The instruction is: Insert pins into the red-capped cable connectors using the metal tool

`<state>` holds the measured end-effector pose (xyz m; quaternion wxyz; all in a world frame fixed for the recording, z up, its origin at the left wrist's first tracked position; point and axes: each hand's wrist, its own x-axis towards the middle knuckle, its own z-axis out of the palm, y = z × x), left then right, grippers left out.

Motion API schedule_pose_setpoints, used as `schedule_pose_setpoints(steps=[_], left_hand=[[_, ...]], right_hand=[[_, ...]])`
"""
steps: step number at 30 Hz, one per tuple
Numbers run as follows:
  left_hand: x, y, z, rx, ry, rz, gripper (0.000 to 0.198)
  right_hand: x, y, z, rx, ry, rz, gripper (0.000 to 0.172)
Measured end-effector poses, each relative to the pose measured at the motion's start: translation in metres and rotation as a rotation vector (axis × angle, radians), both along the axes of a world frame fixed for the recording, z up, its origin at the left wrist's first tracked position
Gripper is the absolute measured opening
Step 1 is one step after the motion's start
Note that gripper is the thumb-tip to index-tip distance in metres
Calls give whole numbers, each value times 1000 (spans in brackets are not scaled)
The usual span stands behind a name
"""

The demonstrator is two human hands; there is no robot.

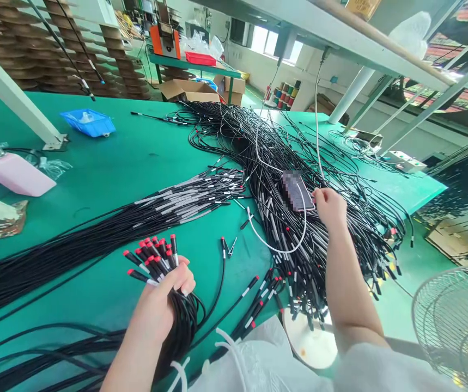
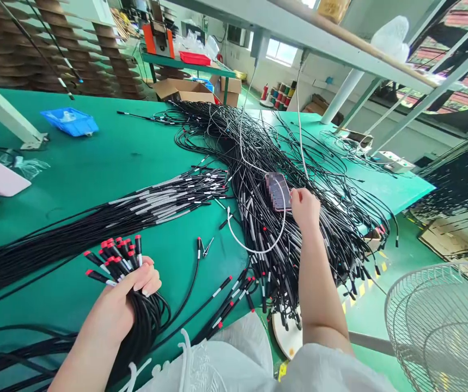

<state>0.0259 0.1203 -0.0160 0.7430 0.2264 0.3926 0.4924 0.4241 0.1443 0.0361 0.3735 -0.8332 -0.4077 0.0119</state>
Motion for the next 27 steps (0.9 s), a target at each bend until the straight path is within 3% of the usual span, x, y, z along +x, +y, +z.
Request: schedule_pose_setpoints(steps=[4, 8, 14, 18, 22, 24, 27], left_hand=[[2, -2, 6, 11, 31, 1, 26], [4, -2, 12, -4, 59, -9, 31], [6, -3, 14, 7, 51, 4, 30], [8, -3, 15, 6, 60, 18, 32], [8, -3, 15, 9, 67, 9, 33], [8, -4, 15, 7, 64, 9, 34], [7, -5, 16, 3, 57, 13, 35]], right_hand=[[-4, -42, -39, -102, -44, -25, 43], [-12, -44, -60, -151, -87, 95, 33], [-39, -34, -55, -48, -157, 380, 15], [-49, -38, -48, -10, -138, 576, 20], [-23, -34, -52, 75, -134, 418, 31], [-5, -31, -59, 113, -148, 325, 32], [11, -26, -71, 131, -176, 292, 28]])
